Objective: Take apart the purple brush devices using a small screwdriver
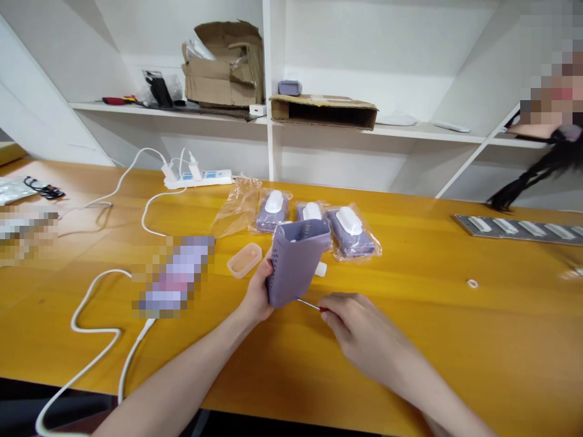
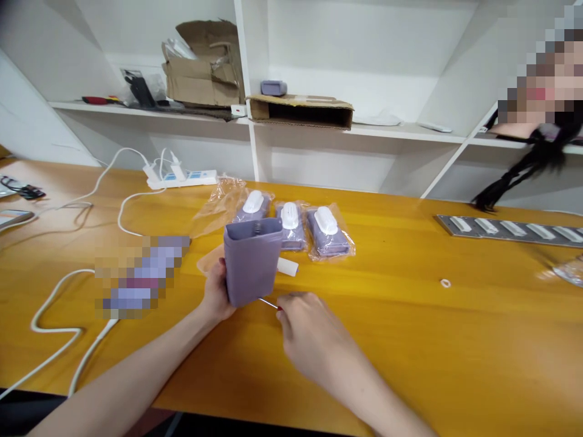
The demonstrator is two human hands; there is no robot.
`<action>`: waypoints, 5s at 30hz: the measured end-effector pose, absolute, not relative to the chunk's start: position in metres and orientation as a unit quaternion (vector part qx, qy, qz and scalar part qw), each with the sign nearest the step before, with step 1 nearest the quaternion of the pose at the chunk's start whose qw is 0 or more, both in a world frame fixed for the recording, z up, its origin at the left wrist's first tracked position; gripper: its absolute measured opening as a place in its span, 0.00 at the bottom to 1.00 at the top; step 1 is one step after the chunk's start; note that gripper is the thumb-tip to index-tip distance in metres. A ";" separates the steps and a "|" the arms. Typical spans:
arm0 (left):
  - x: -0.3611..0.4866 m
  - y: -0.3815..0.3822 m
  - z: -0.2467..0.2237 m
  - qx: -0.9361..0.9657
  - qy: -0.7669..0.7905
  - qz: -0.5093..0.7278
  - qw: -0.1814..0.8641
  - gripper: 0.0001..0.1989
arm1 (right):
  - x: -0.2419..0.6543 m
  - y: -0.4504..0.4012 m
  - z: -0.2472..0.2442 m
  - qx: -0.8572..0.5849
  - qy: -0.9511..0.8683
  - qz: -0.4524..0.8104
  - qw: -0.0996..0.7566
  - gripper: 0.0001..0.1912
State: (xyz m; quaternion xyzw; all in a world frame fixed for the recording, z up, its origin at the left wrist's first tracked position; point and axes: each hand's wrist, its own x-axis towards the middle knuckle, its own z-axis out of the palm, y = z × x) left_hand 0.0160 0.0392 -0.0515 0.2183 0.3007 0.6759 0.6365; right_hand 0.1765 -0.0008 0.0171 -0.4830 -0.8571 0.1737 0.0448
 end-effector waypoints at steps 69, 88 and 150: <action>0.015 0.037 -0.058 0.347 0.335 0.686 0.545 0.28 | 0.176 -0.011 0.030 -0.535 -0.837 0.115 0.027 0.14; 0.015 0.035 -0.043 0.271 0.292 0.641 0.656 0.30 | 0.195 -0.009 0.041 -0.486 -0.833 0.210 0.161 0.14; 0.025 0.025 -0.030 0.226 0.253 0.681 0.649 0.32 | 0.150 0.013 -0.018 -0.389 -0.588 0.590 0.394 0.23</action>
